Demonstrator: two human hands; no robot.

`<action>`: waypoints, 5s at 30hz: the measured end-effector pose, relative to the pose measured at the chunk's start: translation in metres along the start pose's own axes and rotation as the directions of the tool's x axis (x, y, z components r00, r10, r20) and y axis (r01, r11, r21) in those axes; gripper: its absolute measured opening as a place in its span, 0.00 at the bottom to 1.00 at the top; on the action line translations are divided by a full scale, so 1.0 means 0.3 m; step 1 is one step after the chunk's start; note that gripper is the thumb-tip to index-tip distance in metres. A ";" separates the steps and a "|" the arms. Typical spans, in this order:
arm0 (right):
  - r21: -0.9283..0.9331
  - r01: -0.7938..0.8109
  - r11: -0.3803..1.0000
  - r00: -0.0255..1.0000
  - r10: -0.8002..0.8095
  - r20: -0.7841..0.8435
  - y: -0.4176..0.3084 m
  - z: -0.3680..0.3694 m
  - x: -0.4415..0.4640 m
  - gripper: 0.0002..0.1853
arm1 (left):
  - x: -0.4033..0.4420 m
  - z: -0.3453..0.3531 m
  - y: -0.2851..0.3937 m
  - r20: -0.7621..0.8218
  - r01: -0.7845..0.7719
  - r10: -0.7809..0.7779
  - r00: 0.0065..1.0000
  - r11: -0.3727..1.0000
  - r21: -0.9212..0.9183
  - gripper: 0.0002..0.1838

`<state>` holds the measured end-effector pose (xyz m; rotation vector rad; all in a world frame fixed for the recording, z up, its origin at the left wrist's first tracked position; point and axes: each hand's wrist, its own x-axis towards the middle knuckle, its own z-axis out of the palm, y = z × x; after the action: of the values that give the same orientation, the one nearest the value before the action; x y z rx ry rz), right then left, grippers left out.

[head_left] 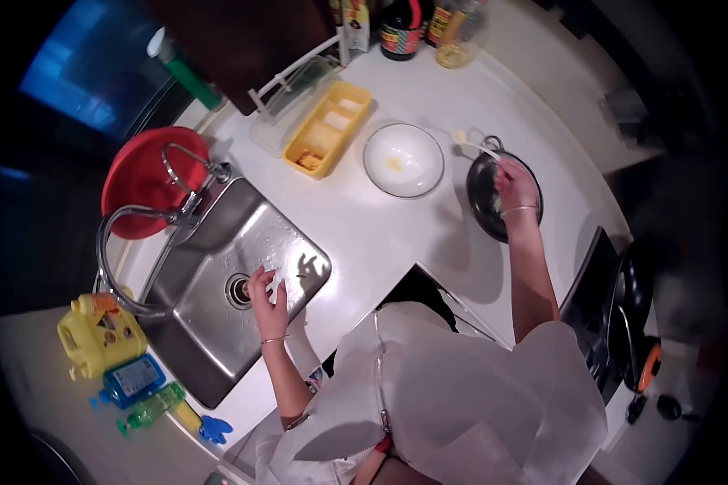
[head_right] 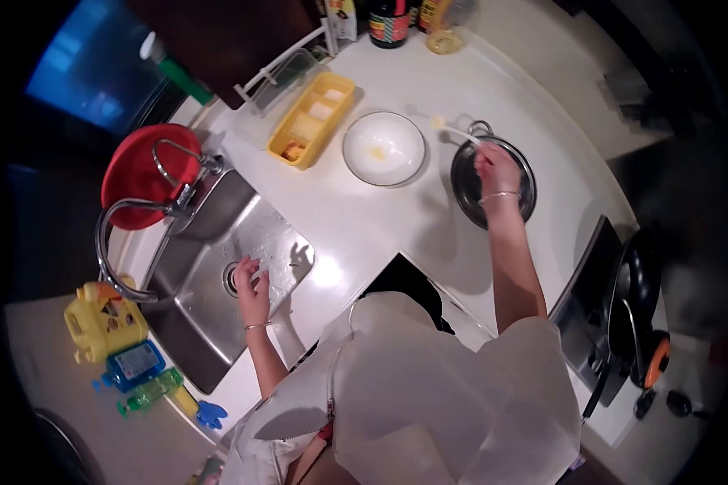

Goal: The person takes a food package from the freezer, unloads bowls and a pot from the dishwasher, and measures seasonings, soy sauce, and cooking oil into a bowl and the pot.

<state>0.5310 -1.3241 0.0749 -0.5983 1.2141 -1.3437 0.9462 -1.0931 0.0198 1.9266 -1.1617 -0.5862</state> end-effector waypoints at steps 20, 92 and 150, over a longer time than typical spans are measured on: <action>-0.626 0.740 0.245 0.671 -0.209 0.711 0.363 0.729 0.186 0.10 | -0.062 0.048 0.085 -0.175 0.021 -0.017 0.985 0.999 0.025 0.13; -0.194 0.424 0.884 0.807 -0.272 0.524 -0.507 0.348 0.019 0.07 | 0.496 0.273 1.119 -0.128 -0.767 0.766 0.630 0.587 -0.260 0.18; -0.792 0.173 0.585 0.925 0.181 0.335 -0.237 0.244 -0.346 0.12 | 0.285 0.063 0.605 -0.163 -0.279 0.239 0.957 0.912 -0.302 0.12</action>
<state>0.5888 -1.2644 0.1945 -1.4489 1.4603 -0.5148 0.8798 -1.2237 0.1581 1.4800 -1.1412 -0.4720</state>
